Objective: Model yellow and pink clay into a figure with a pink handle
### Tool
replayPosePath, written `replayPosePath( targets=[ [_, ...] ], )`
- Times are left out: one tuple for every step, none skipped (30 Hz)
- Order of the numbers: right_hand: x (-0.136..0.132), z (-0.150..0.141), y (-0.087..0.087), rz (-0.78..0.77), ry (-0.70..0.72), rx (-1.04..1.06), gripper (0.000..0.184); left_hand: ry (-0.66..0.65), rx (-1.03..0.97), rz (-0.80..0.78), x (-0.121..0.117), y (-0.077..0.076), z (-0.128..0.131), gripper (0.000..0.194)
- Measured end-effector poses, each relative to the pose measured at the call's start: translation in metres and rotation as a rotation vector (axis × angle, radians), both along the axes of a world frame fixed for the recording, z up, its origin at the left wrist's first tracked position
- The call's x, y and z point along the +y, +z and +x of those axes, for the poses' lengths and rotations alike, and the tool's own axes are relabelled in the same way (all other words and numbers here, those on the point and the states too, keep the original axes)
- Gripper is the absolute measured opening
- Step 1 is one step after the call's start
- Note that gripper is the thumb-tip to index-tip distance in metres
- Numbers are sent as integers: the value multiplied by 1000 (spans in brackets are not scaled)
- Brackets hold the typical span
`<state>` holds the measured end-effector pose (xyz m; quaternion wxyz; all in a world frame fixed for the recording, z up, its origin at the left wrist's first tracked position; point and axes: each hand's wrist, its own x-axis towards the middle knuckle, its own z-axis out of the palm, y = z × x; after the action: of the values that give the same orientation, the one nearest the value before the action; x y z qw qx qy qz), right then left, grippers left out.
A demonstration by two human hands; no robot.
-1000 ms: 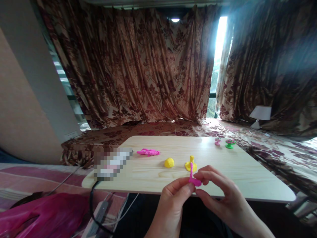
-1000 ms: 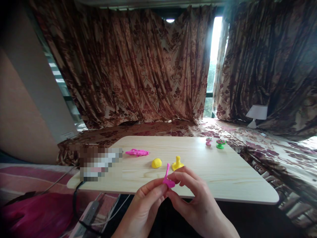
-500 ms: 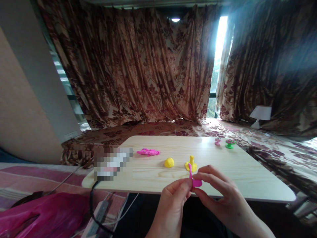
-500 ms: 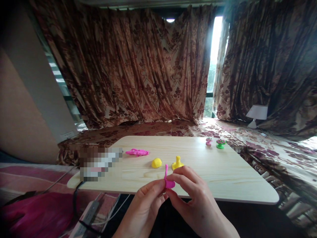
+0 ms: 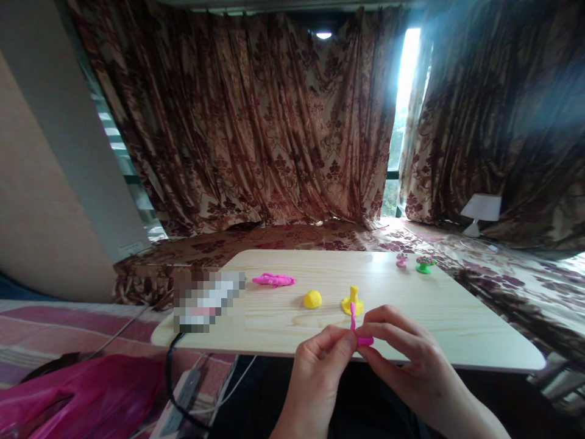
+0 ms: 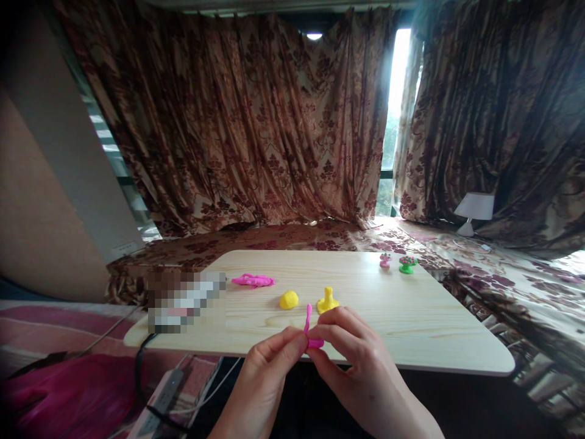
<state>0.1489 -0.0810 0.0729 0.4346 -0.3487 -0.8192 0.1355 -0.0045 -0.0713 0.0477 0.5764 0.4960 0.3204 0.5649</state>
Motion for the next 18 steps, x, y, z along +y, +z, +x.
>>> replayPosePath(
  targets=[
    [0, 0, 0, 1, 3, 0, 24, -1, -6, -2, 0, 0, 0, 23],
    [0, -1, 0, 3, 5, 0, 25, -5, -14, -4, -1, 1, 1, 22],
    [0, -1, -1, 6, 5, 0, 26, -11, -22, -4, -2, 2, 1, 21],
    [1, -2, -1, 8, 6, -1, 26, -16, -30, -4, -4, 4, 2, 21],
    [1, -2, -1, 7, 7, -3, 26, -12, -36, -4, -6, 5, 2, 20],
    [2, -3, -2, 4, 9, -7, 25, -2, -43, -5, -7, 6, 3, 20],
    [2, -3, -3, 2, 13, -10, 25, 10, -49, -6, -8, 7, 3, 20],
    [3, -3, -3, -2, 18, -15, 24, 18, -52, -8, -8, 7, 3, 20],
    [3, -1, -4, -11, 17, -14, 24, 22, -49, -13, -8, 6, 2, 20],
    [3, 0, -5, -21, 7, -5, 25, 24, -38, -20, -7, 5, 1, 20],
    [2, 3, -6, -31, -14, 15, 29, 26, -21, -29, -6, 4, 0, 20],
    [2, 5, -6, -45, -37, 39, 32, 31, 0, -38, -5, 3, -1, 20],
    [1, 8, -5, -68, -60, 60, 33, 46, 20, -46, -4, 2, -3, 19],
    [0, 10, -4, -98, -73, 72, 31, 63, 36, -52, -3, 2, -4, 18],
    [-1, 12, -3, -131, -76, 77, 24, 74, 48, -51, -3, 1, -4, 17],
    [-2, 12, -1, -166, -67, 74, 17, 79, 55, -42, -3, 1, -5, 16],
    [-2, 12, 1, -198, -51, 67, 10, 78, 62, -29, -3, 1, -4, 16],
    [-2, 11, 2, -216, -36, 64, 8, 73, 70, -14, -3, 1, -4, 16]
  ],
)
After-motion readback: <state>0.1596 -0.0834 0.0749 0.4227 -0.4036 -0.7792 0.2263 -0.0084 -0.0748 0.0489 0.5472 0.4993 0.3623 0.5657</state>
